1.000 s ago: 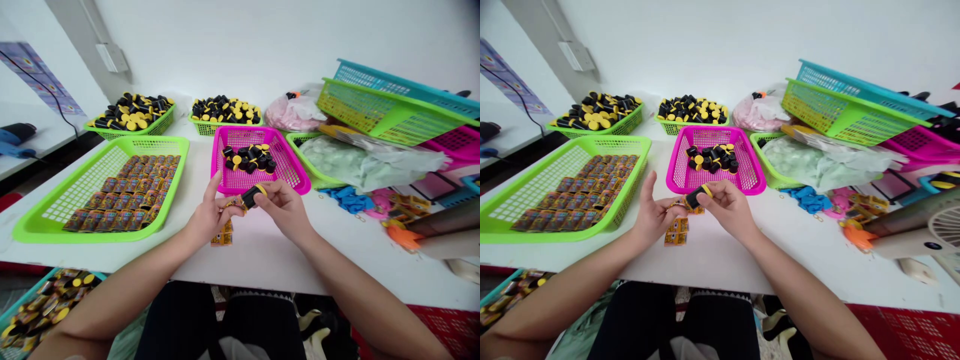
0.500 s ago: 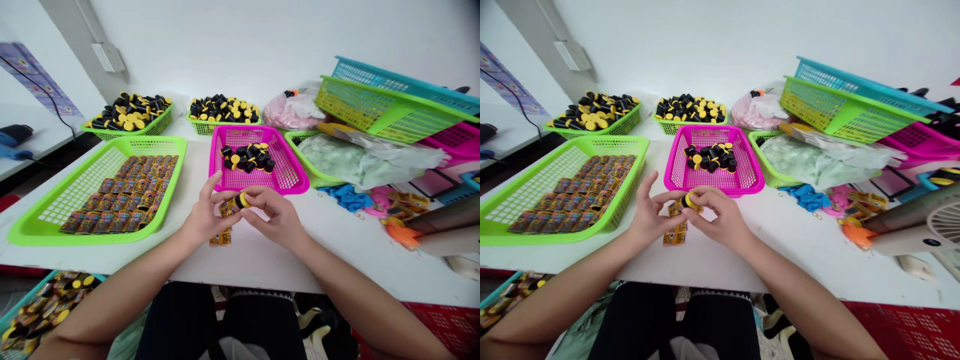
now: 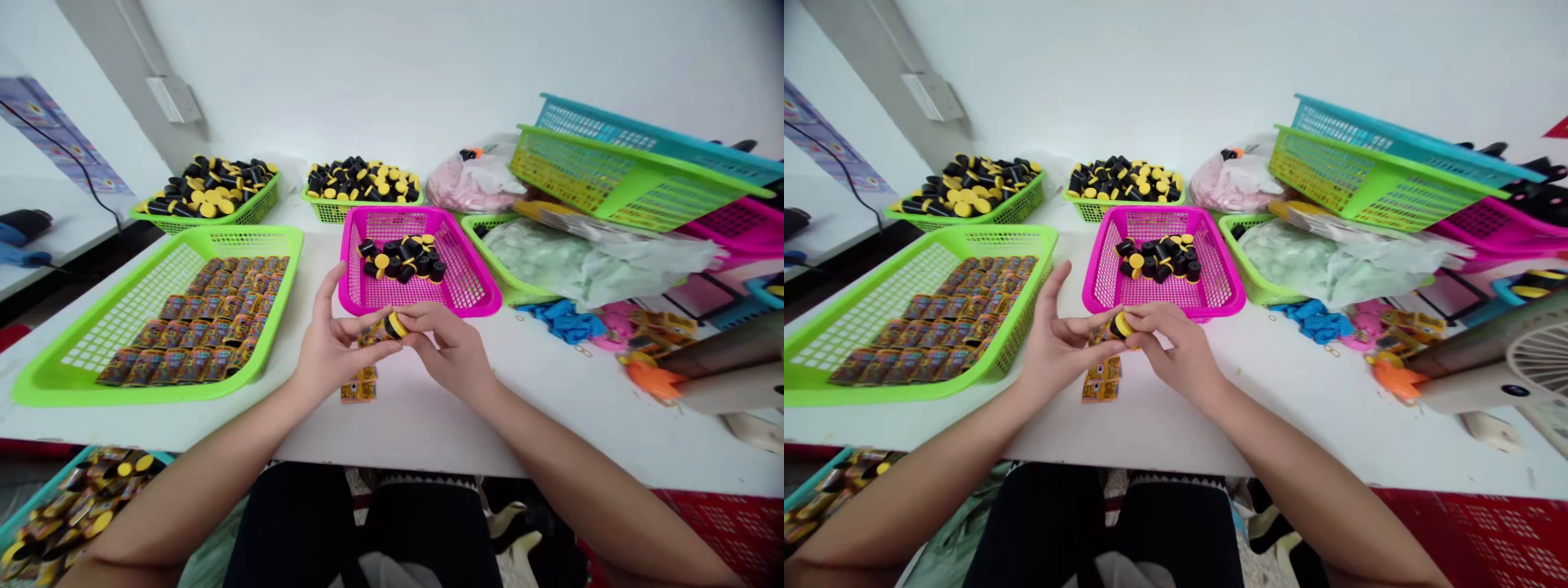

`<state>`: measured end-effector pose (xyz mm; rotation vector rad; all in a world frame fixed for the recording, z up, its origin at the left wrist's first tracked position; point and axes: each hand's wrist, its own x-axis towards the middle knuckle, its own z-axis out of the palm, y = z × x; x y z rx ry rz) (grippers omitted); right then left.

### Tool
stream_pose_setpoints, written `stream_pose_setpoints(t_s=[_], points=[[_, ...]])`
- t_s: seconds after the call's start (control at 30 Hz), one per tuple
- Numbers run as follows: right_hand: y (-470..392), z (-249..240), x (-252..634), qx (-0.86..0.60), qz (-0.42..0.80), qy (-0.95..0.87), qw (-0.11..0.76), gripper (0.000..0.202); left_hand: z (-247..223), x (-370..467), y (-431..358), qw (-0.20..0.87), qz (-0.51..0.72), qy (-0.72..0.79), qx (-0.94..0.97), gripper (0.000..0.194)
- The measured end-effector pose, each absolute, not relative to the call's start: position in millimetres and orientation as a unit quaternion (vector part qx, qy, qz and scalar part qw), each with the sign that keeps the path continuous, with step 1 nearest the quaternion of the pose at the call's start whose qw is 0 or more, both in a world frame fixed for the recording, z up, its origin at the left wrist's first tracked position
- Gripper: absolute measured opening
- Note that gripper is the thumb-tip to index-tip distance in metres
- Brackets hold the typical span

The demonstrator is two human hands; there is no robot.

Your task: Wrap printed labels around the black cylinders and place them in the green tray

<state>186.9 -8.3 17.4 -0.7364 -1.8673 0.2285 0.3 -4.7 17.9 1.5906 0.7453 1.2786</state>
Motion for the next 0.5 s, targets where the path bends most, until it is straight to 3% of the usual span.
stream_pose_setpoints(t_s=[0.13,0.27,0.33,0.5], points=[[-8,18,188,-0.307,-0.009,-0.818,0.486,0.02,24,2,-2,0.566,0.512,0.261,0.591,0.119],[-13,19,185,-0.294,-0.044,-0.847,0.44,0.054,19,7,1,0.6,0.525,0.25,0.549,0.118],[-17,20,183,-0.276,-0.072,-0.85,0.443,0.06,18,10,0,0.617,0.522,0.235,0.541,0.116],[-27,17,174,-0.268,-0.127,-0.848,0.44,0.055,19,13,-8,0.691,0.368,0.213,0.584,0.076]])
